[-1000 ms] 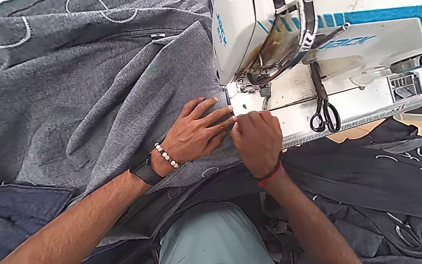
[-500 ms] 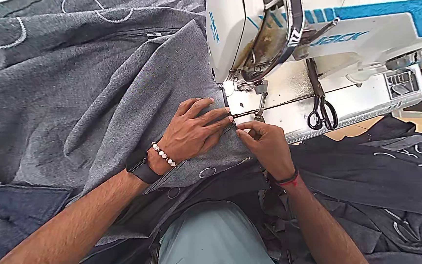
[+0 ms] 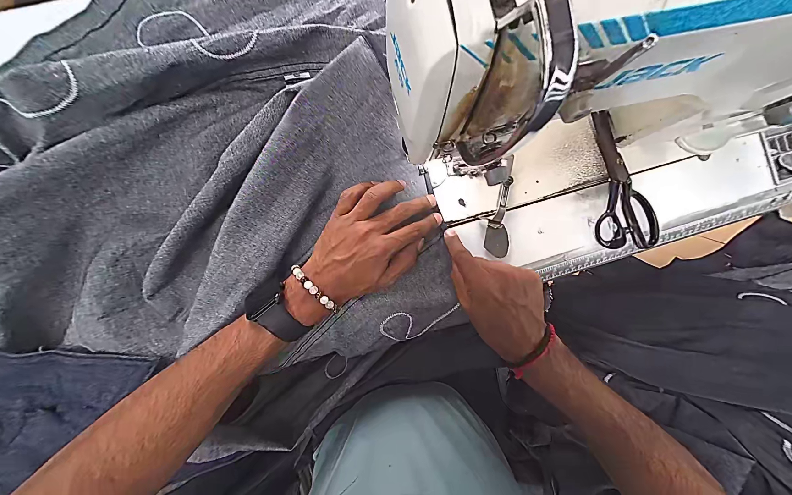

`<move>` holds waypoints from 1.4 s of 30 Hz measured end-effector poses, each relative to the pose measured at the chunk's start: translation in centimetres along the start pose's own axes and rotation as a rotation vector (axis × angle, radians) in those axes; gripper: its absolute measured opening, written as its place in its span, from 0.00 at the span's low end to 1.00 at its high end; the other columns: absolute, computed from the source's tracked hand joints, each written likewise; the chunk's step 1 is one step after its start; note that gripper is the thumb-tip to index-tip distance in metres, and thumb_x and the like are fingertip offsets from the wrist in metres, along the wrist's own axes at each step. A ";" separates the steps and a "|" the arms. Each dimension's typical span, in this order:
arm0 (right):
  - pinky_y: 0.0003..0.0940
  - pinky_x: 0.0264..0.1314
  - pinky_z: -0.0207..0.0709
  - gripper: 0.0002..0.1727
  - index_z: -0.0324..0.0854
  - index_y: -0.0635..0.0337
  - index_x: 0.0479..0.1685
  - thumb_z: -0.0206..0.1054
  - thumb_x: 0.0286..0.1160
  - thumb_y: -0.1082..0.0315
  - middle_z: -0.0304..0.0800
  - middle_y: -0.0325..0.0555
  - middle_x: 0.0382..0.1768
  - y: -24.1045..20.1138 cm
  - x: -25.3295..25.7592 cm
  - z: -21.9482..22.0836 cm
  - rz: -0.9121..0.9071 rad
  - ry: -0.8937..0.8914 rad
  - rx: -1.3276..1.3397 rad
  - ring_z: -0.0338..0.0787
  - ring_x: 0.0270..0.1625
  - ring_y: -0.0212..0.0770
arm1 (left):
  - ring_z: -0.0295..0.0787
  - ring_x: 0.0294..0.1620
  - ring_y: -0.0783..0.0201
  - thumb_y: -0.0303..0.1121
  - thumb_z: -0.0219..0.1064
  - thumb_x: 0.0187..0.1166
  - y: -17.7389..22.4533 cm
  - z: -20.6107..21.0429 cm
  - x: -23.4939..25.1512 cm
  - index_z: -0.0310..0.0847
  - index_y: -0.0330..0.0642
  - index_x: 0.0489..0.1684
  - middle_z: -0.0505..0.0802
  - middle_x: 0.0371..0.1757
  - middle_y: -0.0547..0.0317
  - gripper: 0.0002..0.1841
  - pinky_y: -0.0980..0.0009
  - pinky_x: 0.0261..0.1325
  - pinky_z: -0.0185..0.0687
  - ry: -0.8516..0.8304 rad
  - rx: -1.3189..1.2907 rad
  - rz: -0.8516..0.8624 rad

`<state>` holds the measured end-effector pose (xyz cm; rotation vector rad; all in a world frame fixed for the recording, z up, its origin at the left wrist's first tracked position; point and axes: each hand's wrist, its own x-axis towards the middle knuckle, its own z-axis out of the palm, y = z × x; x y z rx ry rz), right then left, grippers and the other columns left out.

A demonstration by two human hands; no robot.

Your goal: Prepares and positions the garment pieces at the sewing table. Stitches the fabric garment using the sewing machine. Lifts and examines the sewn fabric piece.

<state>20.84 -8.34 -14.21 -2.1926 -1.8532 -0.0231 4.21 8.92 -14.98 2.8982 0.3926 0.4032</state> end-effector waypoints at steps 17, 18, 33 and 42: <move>0.39 0.14 0.63 0.22 0.85 0.48 0.73 0.55 0.85 0.60 0.79 0.39 0.14 -2.1 7.7 1.3 0.149 0.015 -0.086 0.79 0.14 0.44 | 0.70 0.82 0.44 0.49 0.54 0.89 -9.1 -3.0 4.5 0.90 0.64 0.63 0.89 0.73 0.62 0.18 0.41 0.84 0.52 -0.011 0.105 0.160; 0.39 0.13 0.63 0.22 0.85 0.47 0.72 0.55 0.85 0.60 0.79 0.39 0.14 -2.2 7.7 1.5 0.168 0.028 -0.083 0.80 0.15 0.44 | 0.69 0.83 0.40 0.47 0.54 0.90 -7.1 -4.1 3.8 0.88 0.60 0.65 0.87 0.74 0.57 0.17 0.37 0.84 0.52 -0.053 0.176 0.072; 0.48 0.18 0.73 0.17 0.86 0.53 0.62 0.56 0.87 0.59 0.85 0.43 0.18 -3.1 6.4 1.1 0.383 0.081 0.190 0.85 0.19 0.48 | 0.64 0.88 0.41 0.51 0.56 0.87 -3.0 -6.6 -2.0 0.79 0.45 0.76 0.78 0.83 0.51 0.26 0.35 0.84 0.57 -0.155 0.095 -0.406; 0.43 0.16 0.69 0.20 0.88 0.49 0.69 0.55 0.88 0.60 0.79 0.41 0.12 -2.4 5.7 0.8 0.262 0.044 0.062 0.81 0.15 0.47 | 0.74 0.83 0.55 0.43 0.50 0.86 -0.2 -0.5 1.4 0.86 0.44 0.58 0.82 0.82 0.65 0.20 0.54 0.80 0.66 -0.010 0.003 -0.228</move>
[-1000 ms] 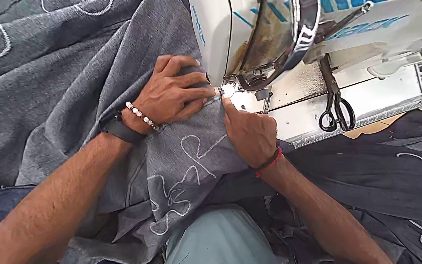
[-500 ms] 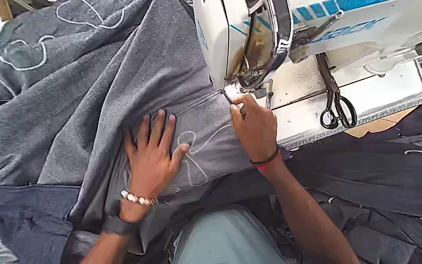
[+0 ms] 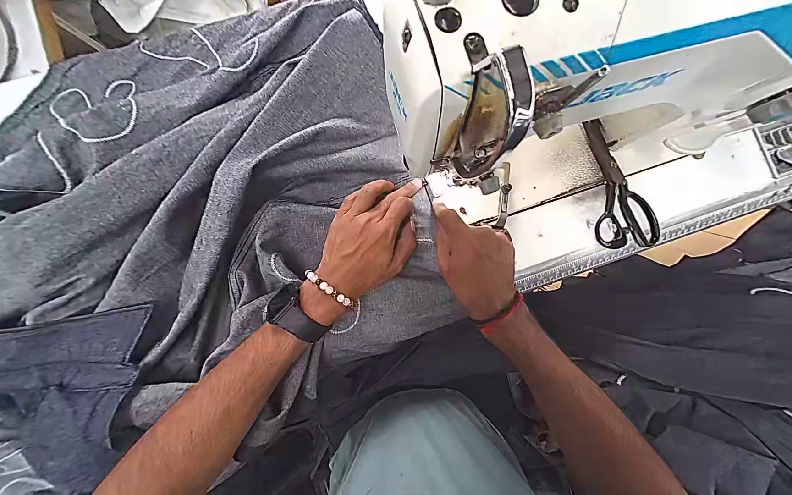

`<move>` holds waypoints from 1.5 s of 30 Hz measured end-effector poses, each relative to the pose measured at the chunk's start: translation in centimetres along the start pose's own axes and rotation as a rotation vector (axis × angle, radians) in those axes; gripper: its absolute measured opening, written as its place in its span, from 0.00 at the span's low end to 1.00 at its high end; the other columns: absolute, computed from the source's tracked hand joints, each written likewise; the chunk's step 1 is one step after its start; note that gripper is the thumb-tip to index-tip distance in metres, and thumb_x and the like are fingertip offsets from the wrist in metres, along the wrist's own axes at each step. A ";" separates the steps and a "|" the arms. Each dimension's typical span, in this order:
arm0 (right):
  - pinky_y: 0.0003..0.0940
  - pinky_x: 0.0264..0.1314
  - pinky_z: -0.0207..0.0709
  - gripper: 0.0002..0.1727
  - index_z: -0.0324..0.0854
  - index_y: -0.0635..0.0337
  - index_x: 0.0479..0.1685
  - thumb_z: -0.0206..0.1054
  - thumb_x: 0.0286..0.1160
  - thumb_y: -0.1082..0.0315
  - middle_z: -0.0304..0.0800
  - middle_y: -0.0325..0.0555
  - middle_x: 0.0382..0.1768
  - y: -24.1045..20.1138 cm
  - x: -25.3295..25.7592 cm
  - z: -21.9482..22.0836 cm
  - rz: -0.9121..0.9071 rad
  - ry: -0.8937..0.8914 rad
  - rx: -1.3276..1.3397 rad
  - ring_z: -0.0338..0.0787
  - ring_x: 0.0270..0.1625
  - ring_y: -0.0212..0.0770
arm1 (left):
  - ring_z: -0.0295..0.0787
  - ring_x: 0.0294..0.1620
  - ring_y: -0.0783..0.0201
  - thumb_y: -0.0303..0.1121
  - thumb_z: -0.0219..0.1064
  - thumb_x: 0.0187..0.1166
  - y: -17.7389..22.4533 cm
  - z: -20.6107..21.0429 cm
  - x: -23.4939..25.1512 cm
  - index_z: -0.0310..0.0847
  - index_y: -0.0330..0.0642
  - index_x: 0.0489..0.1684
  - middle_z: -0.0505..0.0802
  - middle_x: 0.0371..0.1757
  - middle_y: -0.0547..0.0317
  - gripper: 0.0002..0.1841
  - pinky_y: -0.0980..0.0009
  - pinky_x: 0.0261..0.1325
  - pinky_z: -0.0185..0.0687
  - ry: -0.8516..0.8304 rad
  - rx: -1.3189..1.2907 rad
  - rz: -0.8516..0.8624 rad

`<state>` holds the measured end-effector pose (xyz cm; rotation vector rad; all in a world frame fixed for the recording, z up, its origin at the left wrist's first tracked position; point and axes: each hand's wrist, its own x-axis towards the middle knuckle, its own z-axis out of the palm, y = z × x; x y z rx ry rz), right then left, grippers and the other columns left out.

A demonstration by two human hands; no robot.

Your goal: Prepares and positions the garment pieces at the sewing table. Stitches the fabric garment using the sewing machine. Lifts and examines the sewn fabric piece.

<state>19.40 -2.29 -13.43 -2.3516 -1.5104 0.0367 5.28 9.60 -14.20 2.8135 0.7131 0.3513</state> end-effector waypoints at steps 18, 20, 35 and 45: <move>0.56 0.70 0.63 0.33 0.73 0.36 0.86 0.52 0.84 0.38 0.78 0.50 0.73 -0.8 -3.2 2.1 0.011 0.056 -0.089 0.74 0.72 0.54 | 0.54 0.93 0.40 0.69 0.46 0.84 -4.3 -4.9 -2.8 0.61 0.54 0.92 0.64 0.93 0.50 0.41 0.33 0.89 0.49 -0.253 0.186 -0.243; 0.55 0.65 0.69 0.29 0.81 0.38 0.78 0.57 0.83 0.40 0.81 0.49 0.68 -0.2 -3.0 1.3 -0.009 0.043 0.027 0.77 0.69 0.54 | 0.67 0.87 0.41 0.47 0.58 0.87 -0.3 -5.1 -0.7 0.81 0.48 0.76 0.82 0.80 0.50 0.24 0.37 0.86 0.58 -0.092 0.027 -0.260; 0.46 0.49 0.82 0.11 0.94 0.48 0.52 0.67 0.80 0.62 0.90 0.48 0.50 3.7 1.8 0.4 -0.160 0.169 0.180 0.87 0.52 0.50 | 0.69 0.88 0.58 0.41 0.51 0.89 -2.0 0.3 0.3 0.80 0.52 0.79 0.82 0.83 0.66 0.23 0.55 0.88 0.62 0.024 -0.079 0.142; 0.45 0.68 0.70 0.17 0.93 0.40 0.58 0.61 0.78 0.66 0.92 0.27 0.67 2.1 -1.7 2.1 -0.273 0.234 0.056 0.85 0.68 0.38 | 0.72 0.80 0.53 0.44 0.52 0.87 -6.2 -0.7 2.4 0.82 0.72 0.77 0.83 0.79 0.69 0.23 0.50 0.77 0.64 -0.042 -0.064 0.375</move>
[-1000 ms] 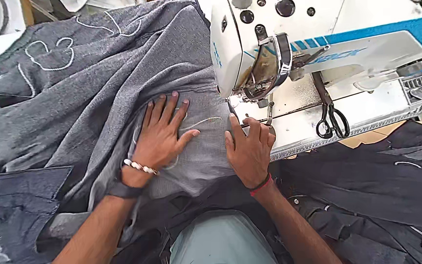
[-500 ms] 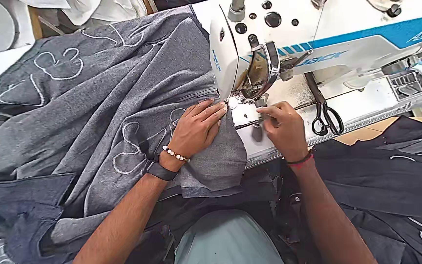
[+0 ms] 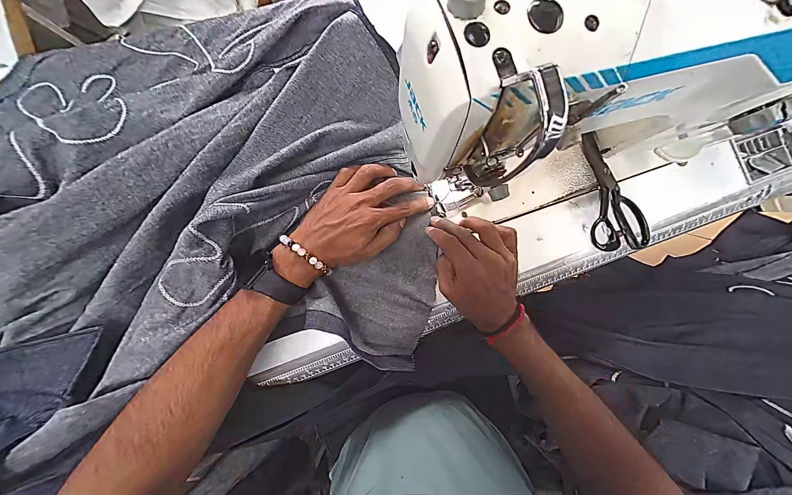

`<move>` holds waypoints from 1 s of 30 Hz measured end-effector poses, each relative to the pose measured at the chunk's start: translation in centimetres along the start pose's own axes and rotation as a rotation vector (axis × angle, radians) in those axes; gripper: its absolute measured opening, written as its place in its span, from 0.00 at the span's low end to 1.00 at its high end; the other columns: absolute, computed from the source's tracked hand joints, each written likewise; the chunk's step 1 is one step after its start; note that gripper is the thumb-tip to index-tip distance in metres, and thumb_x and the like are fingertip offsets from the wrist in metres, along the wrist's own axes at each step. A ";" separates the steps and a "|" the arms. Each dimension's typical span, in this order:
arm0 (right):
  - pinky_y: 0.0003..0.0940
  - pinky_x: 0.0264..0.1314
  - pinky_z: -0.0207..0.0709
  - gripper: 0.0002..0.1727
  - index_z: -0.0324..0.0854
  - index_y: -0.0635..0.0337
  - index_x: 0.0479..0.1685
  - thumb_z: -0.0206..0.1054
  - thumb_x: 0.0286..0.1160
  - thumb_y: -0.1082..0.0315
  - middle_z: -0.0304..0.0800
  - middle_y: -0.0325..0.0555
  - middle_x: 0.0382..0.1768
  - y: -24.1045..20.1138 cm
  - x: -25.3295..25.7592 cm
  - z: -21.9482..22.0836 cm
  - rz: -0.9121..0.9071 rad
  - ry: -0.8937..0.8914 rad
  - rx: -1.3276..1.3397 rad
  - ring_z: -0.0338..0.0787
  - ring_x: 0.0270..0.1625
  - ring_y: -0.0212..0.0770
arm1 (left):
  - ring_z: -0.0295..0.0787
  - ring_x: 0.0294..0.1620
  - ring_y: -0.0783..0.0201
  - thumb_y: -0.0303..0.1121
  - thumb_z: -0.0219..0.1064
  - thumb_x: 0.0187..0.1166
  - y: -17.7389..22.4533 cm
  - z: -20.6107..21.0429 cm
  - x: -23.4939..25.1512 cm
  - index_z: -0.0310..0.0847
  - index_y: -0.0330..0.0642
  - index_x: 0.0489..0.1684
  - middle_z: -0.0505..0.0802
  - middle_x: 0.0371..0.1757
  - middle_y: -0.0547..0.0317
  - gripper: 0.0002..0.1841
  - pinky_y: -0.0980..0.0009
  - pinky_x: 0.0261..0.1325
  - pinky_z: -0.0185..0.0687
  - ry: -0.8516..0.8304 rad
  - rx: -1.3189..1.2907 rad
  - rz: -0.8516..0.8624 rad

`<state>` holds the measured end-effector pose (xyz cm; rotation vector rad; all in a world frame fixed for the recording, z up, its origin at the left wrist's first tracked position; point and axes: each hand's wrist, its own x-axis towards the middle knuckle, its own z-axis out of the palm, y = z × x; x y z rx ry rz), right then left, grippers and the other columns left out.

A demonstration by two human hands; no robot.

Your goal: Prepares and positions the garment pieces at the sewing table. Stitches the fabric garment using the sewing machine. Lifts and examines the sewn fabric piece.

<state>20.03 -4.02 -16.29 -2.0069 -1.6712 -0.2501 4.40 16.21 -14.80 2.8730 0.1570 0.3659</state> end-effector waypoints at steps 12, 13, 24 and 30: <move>0.56 0.54 0.79 0.12 0.86 0.57 0.23 0.73 0.66 0.58 0.88 0.54 0.47 -1.6 5.1 -2.0 0.402 -0.238 0.096 0.86 0.56 0.58 | 0.65 0.89 0.49 0.62 0.55 0.81 7.6 2.5 -0.4 0.80 0.55 0.80 0.77 0.85 0.57 0.33 0.39 0.89 0.51 0.077 0.107 -0.355; 0.56 0.52 0.78 0.13 0.85 0.57 0.21 0.73 0.64 0.58 0.87 0.54 0.46 -1.9 5.7 -2.3 0.403 -0.257 0.109 0.86 0.55 0.57 | 0.65 0.89 0.50 0.57 0.54 0.84 7.5 2.4 -0.5 0.80 0.54 0.79 0.78 0.86 0.57 0.29 0.40 0.90 0.52 0.082 0.096 -0.346; 0.23 0.31 0.82 0.21 0.85 0.60 0.69 0.62 0.82 0.63 0.93 0.36 0.33 -4.7 -3.0 -5.1 0.653 -0.150 0.745 0.87 0.29 0.23 | 0.57 0.92 0.51 0.55 0.49 0.88 7.1 2.2 -0.7 0.79 0.61 0.81 0.73 0.88 0.61 0.27 0.42 0.92 0.44 0.038 0.117 -0.337; 0.39 0.28 0.81 0.29 0.75 0.51 0.81 0.61 0.80 0.57 0.89 0.38 0.25 -4.0 -1.8 -2.8 0.638 -0.265 0.523 0.86 0.24 0.36 | 0.64 0.88 0.50 0.46 0.52 0.87 6.4 2.0 -0.5 0.84 0.54 0.75 0.81 0.81 0.58 0.23 0.50 0.88 0.56 0.078 0.173 -0.241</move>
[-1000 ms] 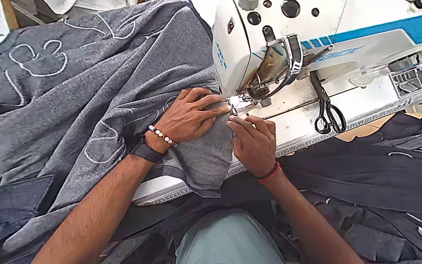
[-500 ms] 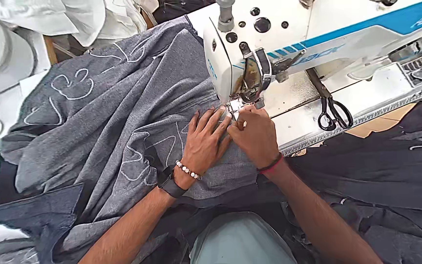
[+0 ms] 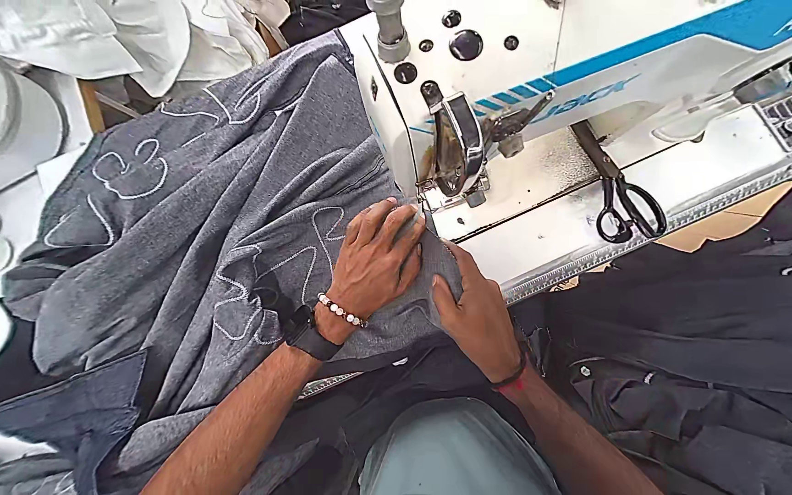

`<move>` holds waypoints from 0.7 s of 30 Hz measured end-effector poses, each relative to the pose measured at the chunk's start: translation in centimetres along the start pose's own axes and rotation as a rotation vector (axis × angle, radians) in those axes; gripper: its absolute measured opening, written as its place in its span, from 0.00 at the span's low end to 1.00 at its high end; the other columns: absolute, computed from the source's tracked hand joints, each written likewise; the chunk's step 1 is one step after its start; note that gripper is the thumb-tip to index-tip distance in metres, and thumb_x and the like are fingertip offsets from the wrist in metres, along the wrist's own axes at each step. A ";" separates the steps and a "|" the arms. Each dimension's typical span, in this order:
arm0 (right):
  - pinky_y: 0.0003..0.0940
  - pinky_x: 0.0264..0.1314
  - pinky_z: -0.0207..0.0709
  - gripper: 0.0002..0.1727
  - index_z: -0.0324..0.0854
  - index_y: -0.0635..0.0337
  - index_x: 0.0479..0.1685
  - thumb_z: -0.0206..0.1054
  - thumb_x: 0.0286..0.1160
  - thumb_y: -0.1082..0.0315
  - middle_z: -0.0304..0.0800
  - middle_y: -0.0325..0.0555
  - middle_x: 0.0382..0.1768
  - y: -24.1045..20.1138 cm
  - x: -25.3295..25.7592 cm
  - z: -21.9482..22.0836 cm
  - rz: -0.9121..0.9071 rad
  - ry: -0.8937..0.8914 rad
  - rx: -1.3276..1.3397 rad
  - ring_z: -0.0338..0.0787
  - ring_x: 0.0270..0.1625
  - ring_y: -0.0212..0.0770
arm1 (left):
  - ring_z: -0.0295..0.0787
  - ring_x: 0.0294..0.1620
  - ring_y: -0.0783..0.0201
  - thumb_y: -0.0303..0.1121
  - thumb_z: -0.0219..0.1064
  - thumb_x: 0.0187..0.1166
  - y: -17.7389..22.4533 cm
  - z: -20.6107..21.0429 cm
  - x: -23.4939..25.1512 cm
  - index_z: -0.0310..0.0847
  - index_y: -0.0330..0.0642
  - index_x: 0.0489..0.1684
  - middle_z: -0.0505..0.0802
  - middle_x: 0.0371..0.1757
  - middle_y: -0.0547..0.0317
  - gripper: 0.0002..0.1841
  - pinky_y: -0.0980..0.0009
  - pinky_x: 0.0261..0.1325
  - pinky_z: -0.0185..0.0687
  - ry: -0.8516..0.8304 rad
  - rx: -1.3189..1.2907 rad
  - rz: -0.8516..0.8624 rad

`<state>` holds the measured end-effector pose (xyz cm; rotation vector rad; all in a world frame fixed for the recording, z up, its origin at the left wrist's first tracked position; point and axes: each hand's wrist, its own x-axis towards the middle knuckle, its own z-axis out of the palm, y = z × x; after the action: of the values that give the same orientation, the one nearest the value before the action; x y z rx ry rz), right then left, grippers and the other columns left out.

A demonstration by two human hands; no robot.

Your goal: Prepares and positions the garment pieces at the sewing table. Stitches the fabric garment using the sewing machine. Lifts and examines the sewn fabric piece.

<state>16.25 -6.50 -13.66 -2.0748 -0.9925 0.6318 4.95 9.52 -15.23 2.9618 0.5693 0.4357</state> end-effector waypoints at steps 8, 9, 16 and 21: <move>0.28 0.29 0.82 0.26 0.80 0.58 0.75 0.62 0.79 0.59 0.91 0.35 0.29 -1.0 -3.3 -2.5 -0.001 -0.117 0.120 0.86 0.26 0.27 | 0.53 0.95 0.54 0.52 0.44 0.89 1.6 0.2 -1.3 0.75 0.54 0.84 0.67 0.92 0.63 0.29 0.44 0.94 0.43 -0.104 -0.080 -0.128; 0.28 0.28 0.81 0.26 0.81 0.59 0.74 0.62 0.78 0.60 0.91 0.35 0.28 -1.1 -3.2 -2.2 -0.003 -0.104 0.135 0.85 0.25 0.27 | 0.52 0.95 0.54 0.52 0.43 0.89 1.2 0.1 -1.2 0.74 0.55 0.84 0.67 0.93 0.64 0.29 0.44 0.94 0.42 -0.113 -0.070 -0.116; 0.29 0.24 0.77 0.27 0.81 0.59 0.76 0.61 0.78 0.61 0.88 0.36 0.23 -0.9 -1.8 -0.6 -0.016 0.000 0.033 0.82 0.21 0.29 | 0.54 0.94 0.51 0.53 0.47 0.88 0.1 -0.1 -0.6 0.77 0.61 0.82 0.70 0.91 0.62 0.27 0.44 0.92 0.44 -0.099 -0.039 -0.095; 0.33 0.25 0.77 0.29 0.81 0.53 0.77 0.62 0.74 0.61 0.88 0.35 0.23 -0.9 -0.9 -0.4 -0.015 0.013 -0.045 0.82 0.22 0.31 | 0.58 0.91 0.50 0.52 0.51 0.87 0.0 0.0 -0.4 0.81 0.61 0.79 0.73 0.88 0.61 0.25 0.47 0.91 0.49 -0.065 -0.042 -0.081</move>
<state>15.55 -6.98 -12.59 -2.1059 -1.0229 0.5928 4.53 9.40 -15.31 2.8888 0.6623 0.3389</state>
